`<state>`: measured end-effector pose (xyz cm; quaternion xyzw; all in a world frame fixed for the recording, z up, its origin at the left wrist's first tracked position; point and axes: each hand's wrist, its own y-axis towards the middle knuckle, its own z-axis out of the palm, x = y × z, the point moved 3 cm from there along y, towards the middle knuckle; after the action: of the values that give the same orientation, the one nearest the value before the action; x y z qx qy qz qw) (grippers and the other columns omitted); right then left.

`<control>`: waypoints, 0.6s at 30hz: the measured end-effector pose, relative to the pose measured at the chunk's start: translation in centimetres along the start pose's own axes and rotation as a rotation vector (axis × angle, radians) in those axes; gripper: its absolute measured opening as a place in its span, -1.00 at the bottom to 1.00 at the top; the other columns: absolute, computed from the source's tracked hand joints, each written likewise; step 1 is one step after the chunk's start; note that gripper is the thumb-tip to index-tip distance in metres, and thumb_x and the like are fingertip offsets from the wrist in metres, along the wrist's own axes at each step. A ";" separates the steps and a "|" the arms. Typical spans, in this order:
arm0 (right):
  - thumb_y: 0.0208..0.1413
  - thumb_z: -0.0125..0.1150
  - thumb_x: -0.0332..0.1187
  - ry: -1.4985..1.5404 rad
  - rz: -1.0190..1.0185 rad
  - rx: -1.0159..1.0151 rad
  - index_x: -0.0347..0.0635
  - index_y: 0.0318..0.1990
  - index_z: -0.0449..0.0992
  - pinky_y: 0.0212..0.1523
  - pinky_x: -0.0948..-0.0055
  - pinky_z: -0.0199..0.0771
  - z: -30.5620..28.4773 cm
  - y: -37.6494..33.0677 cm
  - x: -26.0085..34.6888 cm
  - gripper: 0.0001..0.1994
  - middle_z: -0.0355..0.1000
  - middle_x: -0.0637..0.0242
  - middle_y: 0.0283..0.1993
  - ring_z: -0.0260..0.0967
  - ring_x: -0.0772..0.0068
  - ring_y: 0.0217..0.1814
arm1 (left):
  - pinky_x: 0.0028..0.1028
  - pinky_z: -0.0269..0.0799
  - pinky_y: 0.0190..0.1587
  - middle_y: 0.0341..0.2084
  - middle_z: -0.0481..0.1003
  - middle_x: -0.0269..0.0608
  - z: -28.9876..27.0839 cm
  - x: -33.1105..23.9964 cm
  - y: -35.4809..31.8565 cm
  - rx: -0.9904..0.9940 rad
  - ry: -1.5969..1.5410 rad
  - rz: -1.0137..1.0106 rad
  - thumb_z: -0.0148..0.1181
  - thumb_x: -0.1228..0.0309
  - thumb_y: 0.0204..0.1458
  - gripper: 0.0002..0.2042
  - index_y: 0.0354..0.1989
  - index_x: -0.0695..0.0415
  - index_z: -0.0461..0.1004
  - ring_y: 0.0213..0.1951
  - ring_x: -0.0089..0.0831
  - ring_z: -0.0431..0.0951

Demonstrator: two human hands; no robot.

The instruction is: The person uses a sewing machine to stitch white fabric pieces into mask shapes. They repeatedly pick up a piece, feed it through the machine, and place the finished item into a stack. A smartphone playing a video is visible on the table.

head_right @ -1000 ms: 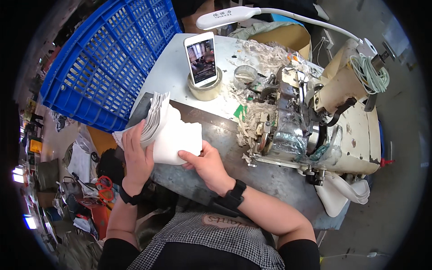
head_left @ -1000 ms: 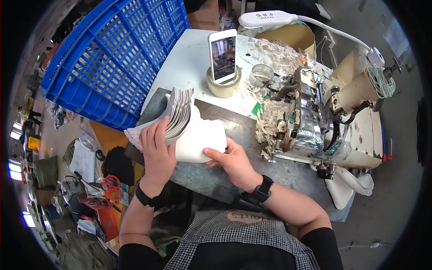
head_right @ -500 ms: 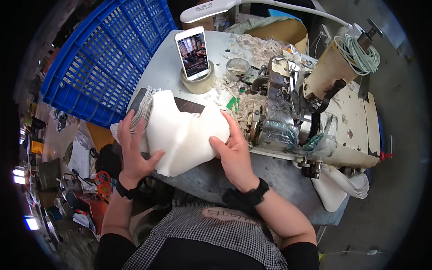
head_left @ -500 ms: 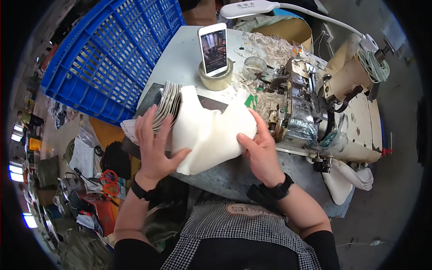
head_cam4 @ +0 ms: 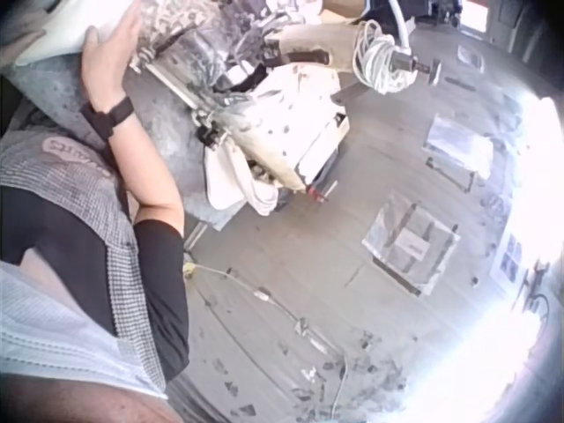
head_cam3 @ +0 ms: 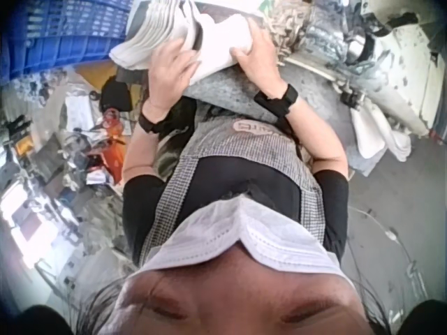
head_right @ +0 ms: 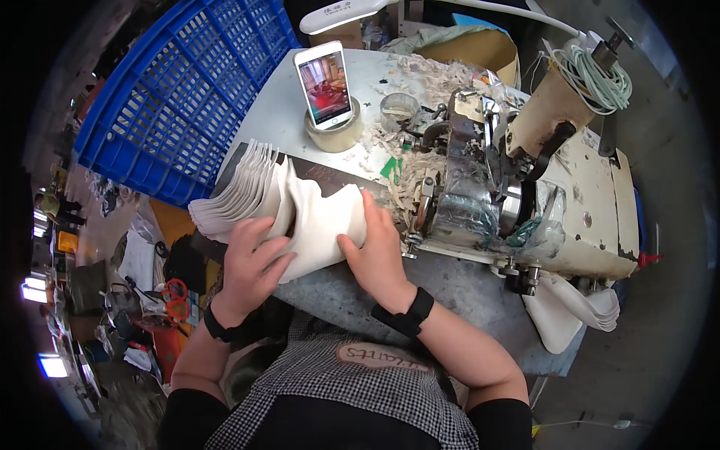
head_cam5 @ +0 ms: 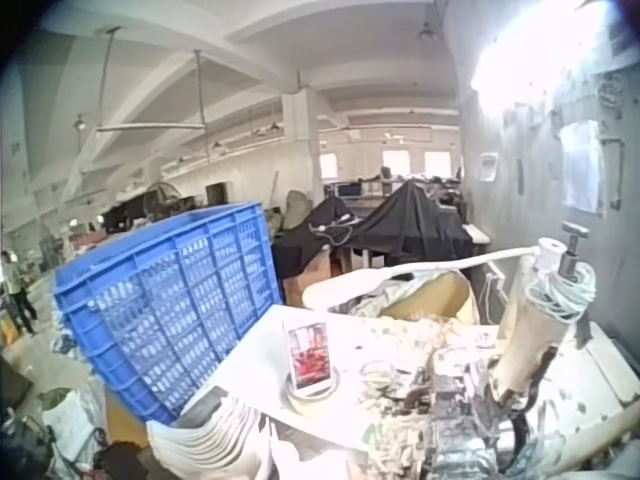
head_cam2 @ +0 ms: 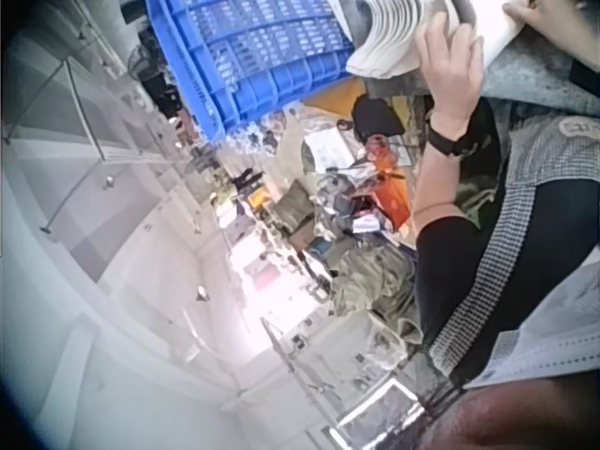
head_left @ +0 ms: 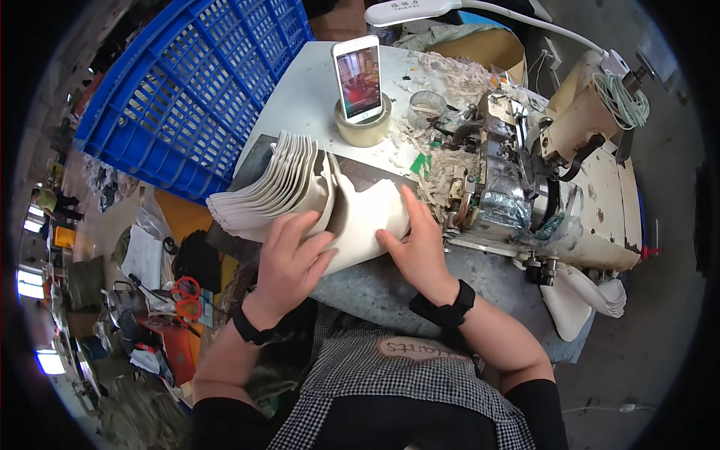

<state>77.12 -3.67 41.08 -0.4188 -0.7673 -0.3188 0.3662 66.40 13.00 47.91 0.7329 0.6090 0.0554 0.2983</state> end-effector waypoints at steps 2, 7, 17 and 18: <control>-0.04 0.34 -0.48 0.102 0.013 0.020 -0.45 0.22 0.17 -0.25 0.53 0.50 0.3 0.1 -1.2 -0.34 0.41 0.11 -0.12 0.44 0.45 -0.22 | -0.30 0.39 -0.16 -0.22 0.43 -0.02 0.3 0.9 -0.3 0.077 -0.057 -0.049 0.15 0.58 -0.02 -0.79 -0.18 0.20 0.55 -0.20 -0.14 0.45; -0.02 0.31 -0.50 0.600 0.472 0.263 -0.45 0.04 0.27 -0.45 0.54 0.56 0.5 -0.1 -2.2 -0.53 0.46 0.14 -0.30 0.50 0.41 -0.37 | -0.29 0.34 -0.35 -0.43 0.37 -0.10 -0.9 2.5 -0.9 0.020 -0.136 -0.246 0.06 0.60 0.03 -0.77 -0.16 0.21 0.56 -0.40 -0.17 0.41; 0.02 0.23 -0.60 0.788 0.531 0.266 -0.41 0.01 0.29 -0.45 0.64 0.50 0.0 -0.8 -0.7 -0.62 0.45 0.22 -0.25 0.44 0.57 -0.40 | -0.36 0.35 -0.39 -0.32 0.44 -0.20 -2.1 2.8 -0.1 -0.004 0.267 0.031 0.18 0.63 -0.23 -0.67 -0.20 0.17 0.58 -0.40 -0.28 0.41; 0.02 0.22 -0.62 0.818 0.534 0.253 -0.40 0.00 0.31 -0.46 0.66 0.47 -0.6 -0.9 -0.1 -0.64 0.44 0.23 -0.25 0.43 0.59 -0.41 | -0.36 0.36 -0.34 -0.27 0.45 -0.20 -1.9 3.0 -0.4 -0.003 0.293 0.009 0.18 0.63 -0.23 -0.68 -0.20 0.17 0.58 -0.35 -0.28 0.42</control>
<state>76.54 -4.57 41.13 -0.3937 -0.4594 -0.2567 0.7537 65.99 16.51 48.45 0.7192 0.6428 0.1639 0.2069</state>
